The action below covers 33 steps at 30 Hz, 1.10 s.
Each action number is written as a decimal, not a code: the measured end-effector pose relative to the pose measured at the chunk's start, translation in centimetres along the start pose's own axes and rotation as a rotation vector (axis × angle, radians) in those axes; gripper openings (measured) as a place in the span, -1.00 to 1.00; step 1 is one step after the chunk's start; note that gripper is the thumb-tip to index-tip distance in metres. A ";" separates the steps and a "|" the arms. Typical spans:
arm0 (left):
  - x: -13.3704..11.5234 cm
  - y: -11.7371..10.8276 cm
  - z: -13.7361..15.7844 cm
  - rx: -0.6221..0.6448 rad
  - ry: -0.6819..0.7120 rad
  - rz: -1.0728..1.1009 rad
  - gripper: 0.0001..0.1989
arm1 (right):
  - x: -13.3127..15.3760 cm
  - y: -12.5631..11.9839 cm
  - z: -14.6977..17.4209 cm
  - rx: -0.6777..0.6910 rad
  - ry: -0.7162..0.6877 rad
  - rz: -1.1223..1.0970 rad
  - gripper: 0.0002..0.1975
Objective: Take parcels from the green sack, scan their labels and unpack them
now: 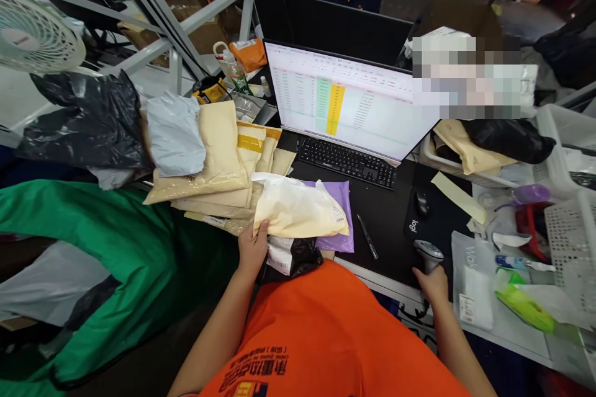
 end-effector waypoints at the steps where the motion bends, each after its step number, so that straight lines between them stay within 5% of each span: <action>1: -0.5 0.1 0.0 0.012 0.035 -0.005 -0.62 | -1.0 0.1 -0.4 0.049 0.085 -0.045 -0.67; 3: -1.4 0.3 0.1 0.039 0.106 -0.015 -0.63 | -2.0 0.9 -1.0 0.132 0.217 -0.122 -0.74; 6: -2.5 0.5 0.3 0.083 0.199 -0.038 -0.67 | 0.2 2.9 -0.9 0.223 0.232 -0.180 -0.73; 10: -3.2 0.5 0.5 0.107 0.235 -0.054 -0.68 | 8.5 8.2 3.3 0.539 0.097 -0.292 -0.67; 14: -3.4 0.5 0.5 0.104 0.222 -0.057 -0.68 | 14.5 12.1 7.5 0.719 0.045 -0.177 -0.76; 21: -3.0 0.7 0.5 0.101 0.208 0.029 -0.78 | 14.3 13.5 7.9 0.802 0.099 -0.152 -0.70; 23: -3.1 0.7 0.4 0.093 0.219 0.051 -0.81 | 13.3 12.7 6.5 0.738 0.099 -0.180 -0.57; 29: -4.8 0.6 0.6 0.085 0.397 -0.059 -0.73 | 7.4 6.4 -1.5 0.105 0.075 0.025 -0.45; 33: -5.9 0.6 0.7 0.068 0.503 -0.119 -0.72 | 2.9 5.3 -4.0 0.019 0.096 0.127 -0.50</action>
Point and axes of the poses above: each hand's wrist, its own z-axis away from the middle knuckle, its own y-axis out of the palm, x = y × z, the point moved 8 cm from there along -z, towards the middle knuckle, and after that the axes turned 2 degrees about -z, right-handed, at the moved point
